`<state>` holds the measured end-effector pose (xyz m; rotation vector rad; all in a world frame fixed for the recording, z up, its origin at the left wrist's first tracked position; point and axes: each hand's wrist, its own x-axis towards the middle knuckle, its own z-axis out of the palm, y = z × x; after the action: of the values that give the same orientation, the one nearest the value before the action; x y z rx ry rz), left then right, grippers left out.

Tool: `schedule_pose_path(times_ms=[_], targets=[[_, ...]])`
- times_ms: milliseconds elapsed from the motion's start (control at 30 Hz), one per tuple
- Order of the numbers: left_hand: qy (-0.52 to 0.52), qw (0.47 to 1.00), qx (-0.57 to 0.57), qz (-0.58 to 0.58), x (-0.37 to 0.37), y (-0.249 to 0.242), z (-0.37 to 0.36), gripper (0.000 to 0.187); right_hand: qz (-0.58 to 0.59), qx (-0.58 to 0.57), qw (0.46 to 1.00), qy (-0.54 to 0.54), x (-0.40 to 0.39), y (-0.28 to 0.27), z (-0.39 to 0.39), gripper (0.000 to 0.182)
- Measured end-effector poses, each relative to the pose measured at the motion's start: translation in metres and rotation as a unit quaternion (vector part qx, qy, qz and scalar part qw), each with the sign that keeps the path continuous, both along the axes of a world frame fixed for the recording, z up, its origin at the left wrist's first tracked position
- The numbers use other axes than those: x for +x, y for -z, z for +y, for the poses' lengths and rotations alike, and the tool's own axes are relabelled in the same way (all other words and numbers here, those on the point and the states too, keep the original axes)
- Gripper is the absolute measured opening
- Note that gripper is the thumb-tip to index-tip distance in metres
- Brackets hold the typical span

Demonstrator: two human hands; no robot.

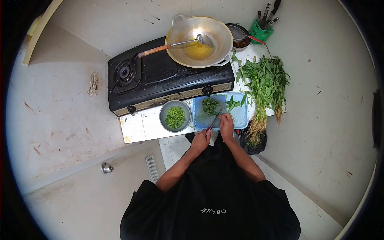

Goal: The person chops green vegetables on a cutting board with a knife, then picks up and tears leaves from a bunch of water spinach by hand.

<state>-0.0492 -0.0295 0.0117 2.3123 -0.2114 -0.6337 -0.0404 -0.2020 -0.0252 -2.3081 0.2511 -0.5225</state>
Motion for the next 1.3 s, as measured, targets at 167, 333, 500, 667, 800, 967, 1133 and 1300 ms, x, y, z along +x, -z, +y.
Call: schedule_pose_path(times_ms=[167, 333, 500, 667, 800, 967, 1133, 1300], targets=[[0.001, 1.000, 0.004, -0.024, 0.001, 0.019, -0.005, 0.042, -0.008, -0.006, 1.000, -0.008, 0.001, 0.006, -0.003, 0.016], [0.004, 0.999, -0.002, -0.041, 0.016, 0.021, -0.021, 0.045, -0.008, -0.006, 1.000, 0.007, 0.003, 0.005, 0.000, 0.013], [0.012, 0.997, 0.013, -0.079, -0.001, 0.018, -0.005, 0.044, 0.006, 0.010, 1.000, 0.021, 0.003, -0.001, 0.001, 0.012], [0.002, 0.999, 0.042, -0.020, -0.003, 0.005, 0.007, 0.041, 0.007, 0.019, 0.999, 0.035, 0.002, -0.006, 0.003, 0.012], [-0.017, 0.999, 0.031, -0.026, 0.011, 0.012, -0.005, 0.042, 0.004, 0.030, 0.999, 0.034, 0.002, -0.006, 0.001, 0.011], [0.002, 1.000, 0.013, -0.024, 0.008, 0.005, -0.001, 0.043, 0.006, 0.055, 0.998, 0.043, 0.000, -0.008, 0.001, 0.012], [0.011, 0.999, 0.001, -0.051, 0.001, 0.006, 0.006, 0.043, 0.031, 0.103, 0.993, 0.047, -0.004, -0.004, 0.002, 0.013], [0.014, 1.000, -0.001, 0.005, -0.002, 0.001, 0.003, 0.042, 0.022, 0.049, 0.998, 0.029, -0.005, -0.004, 0.001, 0.014]])
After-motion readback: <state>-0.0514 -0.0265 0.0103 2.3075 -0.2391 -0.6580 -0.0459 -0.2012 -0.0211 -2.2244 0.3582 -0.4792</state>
